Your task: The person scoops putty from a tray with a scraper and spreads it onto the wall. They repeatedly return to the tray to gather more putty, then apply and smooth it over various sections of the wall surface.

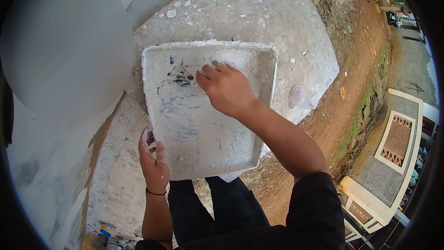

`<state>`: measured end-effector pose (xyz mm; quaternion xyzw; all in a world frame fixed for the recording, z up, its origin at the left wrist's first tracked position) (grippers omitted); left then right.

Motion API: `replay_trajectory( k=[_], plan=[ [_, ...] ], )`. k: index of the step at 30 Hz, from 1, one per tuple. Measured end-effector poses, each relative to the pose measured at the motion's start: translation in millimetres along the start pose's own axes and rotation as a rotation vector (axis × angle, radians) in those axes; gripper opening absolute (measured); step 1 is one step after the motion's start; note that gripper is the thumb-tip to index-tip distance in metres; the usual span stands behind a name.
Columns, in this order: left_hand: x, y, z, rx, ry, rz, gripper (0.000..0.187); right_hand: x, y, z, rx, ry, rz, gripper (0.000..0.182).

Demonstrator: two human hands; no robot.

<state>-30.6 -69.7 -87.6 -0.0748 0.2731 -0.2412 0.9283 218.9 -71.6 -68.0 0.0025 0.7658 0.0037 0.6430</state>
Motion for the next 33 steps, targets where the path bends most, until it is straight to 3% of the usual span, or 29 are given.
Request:
replay_trajectory(
  k=[3,5,8,13,21,27,29,33],
  plan=[
    [4.3,-14.1,-21.0,-0.111,0.003,-0.099,0.046,-6.1,-17.1,-2.5,-0.063,-0.009,0.04,0.029],
    [7.0,-17.8,-29.7,-0.22,-0.232,-0.191,0.046,-22.9,-20.4,-0.9,-0.036,-0.018,0.075,0.027],
    [4.8,-18.2,-29.8,-0.161,-0.144,-0.229,0.047,-44.2,-39.1,-25.5,-0.095,-0.075,0.092,0.028],
    [5.6,-20.8,-36.5,-0.139,-0.239,-0.226,0.046,1.2,-42.2,-24.8,-0.168,-0.113,0.111,0.031],
    [8.8,-18.5,-35.1,-0.145,-0.229,-0.212,0.041,-33.1,-48.0,-21.6,-0.033,-0.116,0.225,0.033],
    [8.4,-15.9,-36.7,-0.124,-0.363,-0.317,0.051,-2.3,-48.0,-1.6,-0.079,0.013,0.065,0.034],
    [11.5,-17.0,-34.3,-0.254,-0.411,-0.439,0.059,-15.3,-50.3,-1.4,-0.056,0.062,0.015,0.033],
    [19.4,-22.4,-29.1,-0.252,-0.453,-0.39,0.06,-31.2,-62.4,-12.2,-0.122,0.019,0.029,0.031]
  ],
)
Point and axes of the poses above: each hand's wrist, its own y-axis towards the middle knuckle, its own x-axis out of the palm, z = x × y, the point moved 3 cm from there along y, towards the middle knuckle, and after that the axes turned 2 degrees about -y, right-handed, at the moved point
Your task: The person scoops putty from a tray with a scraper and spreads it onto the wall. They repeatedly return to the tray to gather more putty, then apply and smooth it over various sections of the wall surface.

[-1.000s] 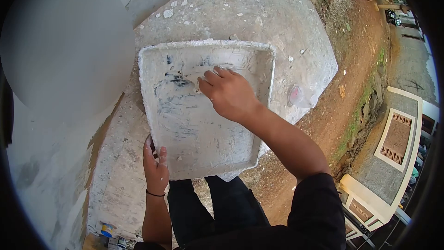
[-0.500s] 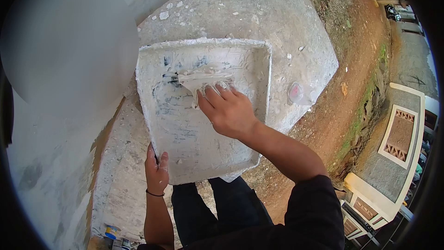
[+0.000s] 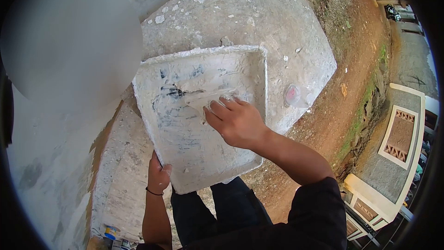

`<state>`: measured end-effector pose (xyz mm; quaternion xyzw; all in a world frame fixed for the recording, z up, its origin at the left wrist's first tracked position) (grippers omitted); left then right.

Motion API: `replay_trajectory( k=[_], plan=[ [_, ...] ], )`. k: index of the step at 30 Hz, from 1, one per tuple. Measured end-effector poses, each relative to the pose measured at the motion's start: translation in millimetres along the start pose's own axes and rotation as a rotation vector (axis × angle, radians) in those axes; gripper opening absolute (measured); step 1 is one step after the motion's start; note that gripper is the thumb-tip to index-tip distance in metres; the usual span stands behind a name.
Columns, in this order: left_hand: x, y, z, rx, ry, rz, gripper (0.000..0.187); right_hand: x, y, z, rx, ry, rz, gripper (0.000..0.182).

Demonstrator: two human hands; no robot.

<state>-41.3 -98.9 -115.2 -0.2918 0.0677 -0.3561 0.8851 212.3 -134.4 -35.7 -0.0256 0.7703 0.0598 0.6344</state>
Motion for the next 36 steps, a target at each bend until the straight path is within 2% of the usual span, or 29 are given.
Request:
replay_trajectory(
  k=[5,11,16,20,23,27,30,36],
  plan=[
    [5.2,-1.9,-21.8,0.049,-0.091,0.106,0.059,28.1,-4.9,-3.0,-0.047,-0.077,0.054,0.03],
    [7.3,-4.0,-18.3,0.12,-0.301,0.086,0.061,-2.3,-8.3,-16.9,0.016,-0.12,0.17,0.035],
    [5.5,2.6,-24.9,0.136,-0.277,0.045,0.061,5.6,-3.8,-4.1,0.083,-0.14,0.163,0.036],
    [3.9,4.7,-29.2,0.136,-0.235,0.051,0.061,20.5,14.1,13.8,0.13,0.008,0.052,0.032],
    [3.4,2.2,-25.0,0.136,-0.235,0.05,0.06,7.6,33.0,23.7,0.248,0.153,-0.187,0.035],
    [0.9,2.6,-23.2,0.137,-0.216,0.088,0.06,6.4,50.6,35.9,0.157,0.247,-0.155,0.031],
    [-0.9,2.7,-21.6,0.097,-0.183,0.062,0.06,5.5,56.2,34.7,0.127,0.232,-0.232,0.031],
    [-0.9,4.3,-18.2,0.108,-0.181,0.109,0.06,-1.3,55.3,30.6,0.266,0.224,-0.311,0.03]
  ],
)
Point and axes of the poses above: each hand's wrist, its own y-axis towards the middle knuckle, its own x-axis out of the palm, z = x × y, the point moved 3 cm from there along y, towards the middle knuckle, and after that the axes turned 2 degrees about -y, right-handed, at the moved point
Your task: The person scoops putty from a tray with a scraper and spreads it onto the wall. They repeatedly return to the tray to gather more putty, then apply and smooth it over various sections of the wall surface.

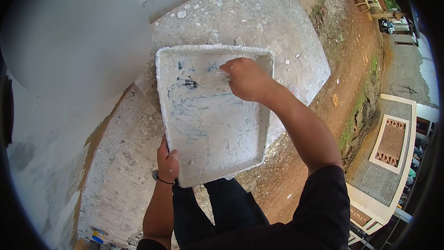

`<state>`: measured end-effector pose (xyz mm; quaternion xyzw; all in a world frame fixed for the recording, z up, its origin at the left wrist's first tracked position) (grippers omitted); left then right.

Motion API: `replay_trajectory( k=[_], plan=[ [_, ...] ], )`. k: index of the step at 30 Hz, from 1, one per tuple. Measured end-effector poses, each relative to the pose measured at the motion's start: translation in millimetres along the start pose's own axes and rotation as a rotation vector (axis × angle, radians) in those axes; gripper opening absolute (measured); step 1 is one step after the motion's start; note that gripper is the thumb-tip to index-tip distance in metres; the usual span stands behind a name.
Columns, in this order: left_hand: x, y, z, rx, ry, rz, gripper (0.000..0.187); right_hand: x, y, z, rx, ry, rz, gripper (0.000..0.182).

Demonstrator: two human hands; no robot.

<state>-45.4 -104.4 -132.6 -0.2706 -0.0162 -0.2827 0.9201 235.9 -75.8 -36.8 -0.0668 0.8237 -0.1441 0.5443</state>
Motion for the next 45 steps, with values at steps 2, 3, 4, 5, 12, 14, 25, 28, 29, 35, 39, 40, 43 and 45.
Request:
replay_trajectory(
  k=[2,3,4,5,12,14,25,28,29,35,39,40,43,45],
  plan=[
    [-2.0,0.7,2.7,0.018,0.005,-0.003,0.06,0.1,-2.6,-5.2,0.037,-0.07,0.048,0.033],
    [-3.0,1.6,4.3,0.016,0.006,-0.002,0.06,1.8,-5.2,-6.6,0.036,-0.067,0.046,0.033],
    [-3.5,2.7,6.7,0.02,0.022,-0.013,0.06,1.9,-8.7,-9.0,-0.017,-0.074,0.091,0.032],
    [-3.9,3.6,7.9,0.025,0.037,-0.025,0.06,1.8,-11.7,-11.1,-0.07,-0.08,0.134,0.031],
    [-3.1,3.8,7.0,-0.002,0.038,-0.031,0.061,6.6,-20.6,-3.0,-0.11,-0.051,0.311,0.031],
    [-3.2,3.3,4.4,0.013,0.008,-0.018,0.061,20.8,-34.1,-1.9,-0.241,-0.139,0.378,0.034],
    [-0.4,1.5,1.1,0.019,0.033,-0.002,0.061,94.4,-79.4,-20.9,-0.261,-0.398,0.433,0.034],
    [-0.4,1.5,0.5,0.032,0.043,0.0,0.062,100.7,-74.2,-30.6,-0.235,-0.369,0.425,0.034],
    [-0.2,1.3,0.1,0.044,0.04,0.007,0.061,98.2,-72.8,-33.3,-0.249,-0.341,0.364,0.034],
    [2.4,-0.5,1.3,0.036,0.035,0.011,0.062,49.1,-79.5,-36.5,-0.304,-0.265,0.271,0.036],
    [2.3,-0.8,-1.7,0.04,0.035,-0.019,0.062,22.8,-70.9,-19.6,-0.176,-0.15,0.364,0.032],
    [3.2,-0.8,-0.6,0.036,0.034,-0.01,0.062,18.5,-65.1,-14.1,-0.162,-0.164,0.351,0.027],
    [4.3,-0.2,-2.7,0.054,0.037,0.004,0.061,25.6,-48.2,-9.4,-0.249,-0.177,0.303,0.025],
    [3.8,-1.1,-3.0,0.069,0.045,0.011,0.06,30.8,-41.1,-10.3,-0.222,-0.157,0.235,0.025]
  ],
)
Point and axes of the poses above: each hand's wrist, its own y-axis towards the middle knuckle, its own x-axis out of the palm, z = x × y, the point moved 3 cm from there along y, towards the middle knuckle, and after that the axes turned 2 degrees about -y, right-handed, at the moved point
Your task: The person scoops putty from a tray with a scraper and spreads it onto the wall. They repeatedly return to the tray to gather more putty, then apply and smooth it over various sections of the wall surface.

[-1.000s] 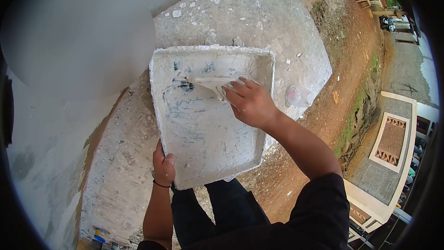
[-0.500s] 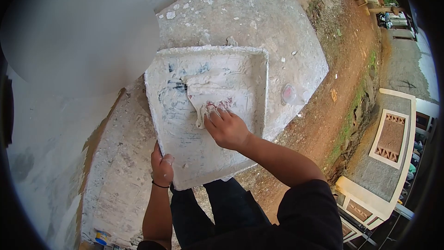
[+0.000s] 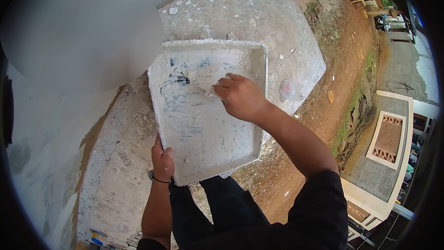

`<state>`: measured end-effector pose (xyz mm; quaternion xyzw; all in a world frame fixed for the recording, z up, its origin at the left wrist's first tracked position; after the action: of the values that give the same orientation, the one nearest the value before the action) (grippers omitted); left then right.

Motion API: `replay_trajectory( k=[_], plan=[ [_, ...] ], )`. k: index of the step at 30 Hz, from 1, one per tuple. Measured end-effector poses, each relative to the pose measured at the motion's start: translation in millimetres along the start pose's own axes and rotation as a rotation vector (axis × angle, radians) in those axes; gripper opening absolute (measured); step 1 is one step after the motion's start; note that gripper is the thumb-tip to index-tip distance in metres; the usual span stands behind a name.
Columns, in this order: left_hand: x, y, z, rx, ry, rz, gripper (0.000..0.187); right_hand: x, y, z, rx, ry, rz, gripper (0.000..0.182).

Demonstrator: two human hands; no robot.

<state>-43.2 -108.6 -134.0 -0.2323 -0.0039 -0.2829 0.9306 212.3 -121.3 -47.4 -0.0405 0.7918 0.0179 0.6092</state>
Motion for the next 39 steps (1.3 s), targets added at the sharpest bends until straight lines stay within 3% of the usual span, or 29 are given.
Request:
replay_trajectory(
  k=[4,8,10,14,16,17,19,20,22,27,29,33,34,36,39],
  plan=[
    [0.8,1.6,0.9,-0.018,-0.015,-0.002,0.06,-3.5,16.4,-3.3,0.153,0.109,-0.184,0.033],
    [-0.2,1.8,1.8,-0.021,0.011,-0.013,0.059,-11.3,34.7,-11.0,0.143,0.194,-0.099,0.034],
    [-0.3,1.7,-0.3,-0.025,0.004,-0.01,0.058,-15.6,42.2,-19.2,0.247,0.397,-0.194,0.035],
    [-5.2,4.0,-2.5,-0.029,0.048,-0.045,0.054,-4.4,37.5,-30.5,0.3,0.479,-0.221,0.033],
    [-8.5,4.7,-6.4,-0.047,0.069,-0.057,0.052,-16.9,23.1,-16.1,0.815,0.742,-0.252,0.03],
    [-9.2,4.8,-8.4,-0.067,0.087,-0.078,0.05,-15.2,12.3,-9.7,0.81,0.741,-0.248,0.03],
    [-9.3,3.9,-6.6,-0.059,0.063,-0.092,0.048,0.8,-17.5,5.6,0.869,1.384,0.017,0.033],
    [-8.8,3.1,-5.2,-0.056,0.04,-0.107,0.048,0.4,-26.5,3.6,0.863,1.381,0.029,0.033],
    [-7.9,0.0,-4.1,-0.07,0.013,-0.092,0.048,0.4,-49.7,-8.8,1.078,1.706,0.23,0.038],
    [-10.9,-15.8,6.5,-0.113,0.021,0.003,0.048,-1.7,-88.5,-54.4,1.015,2.101,0.357,0.044],
    [-22.3,-38.0,29.9,-0.019,0.271,0.105,0.048,-5.1,-96.7,-83.4,0.923,2.212,0.355,0.045],
    [-50.9,-127.2,140.3,0.299,0.104,0.034,0.043,-26.8,-104.1,-160.2,0.777,2.339,0.476,0.051],
    [-59.8,-152.5,173.1,0.316,0.118,0.049,0.043,-36.9,-102.5,-183.4,0.766,2.347,0.494,0.052],
    [-73.8,-204.7,242.3,0.555,0.228,-0.028,0.041,-59.8,-93.5,-234.5,0.643,2.473,0.434,0.053],
    [-110.6,-269.5,303.0,0.724,0.374,-0.036,0.041,-78.7,-74.7,-303.2,0.508,2.6,0.382,0.054]
  ],
)
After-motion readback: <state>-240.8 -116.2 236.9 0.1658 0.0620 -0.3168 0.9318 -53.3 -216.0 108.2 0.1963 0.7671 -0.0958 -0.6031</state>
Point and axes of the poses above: each hand's wrist, its own y-axis towards the middle knuckle, its own x-axis out of the palm, z = x × y, the point moved 3 cm from there along y, towards the middle knuckle, and after that the axes turned 2 degrees about -y, right-handed, at the moved point
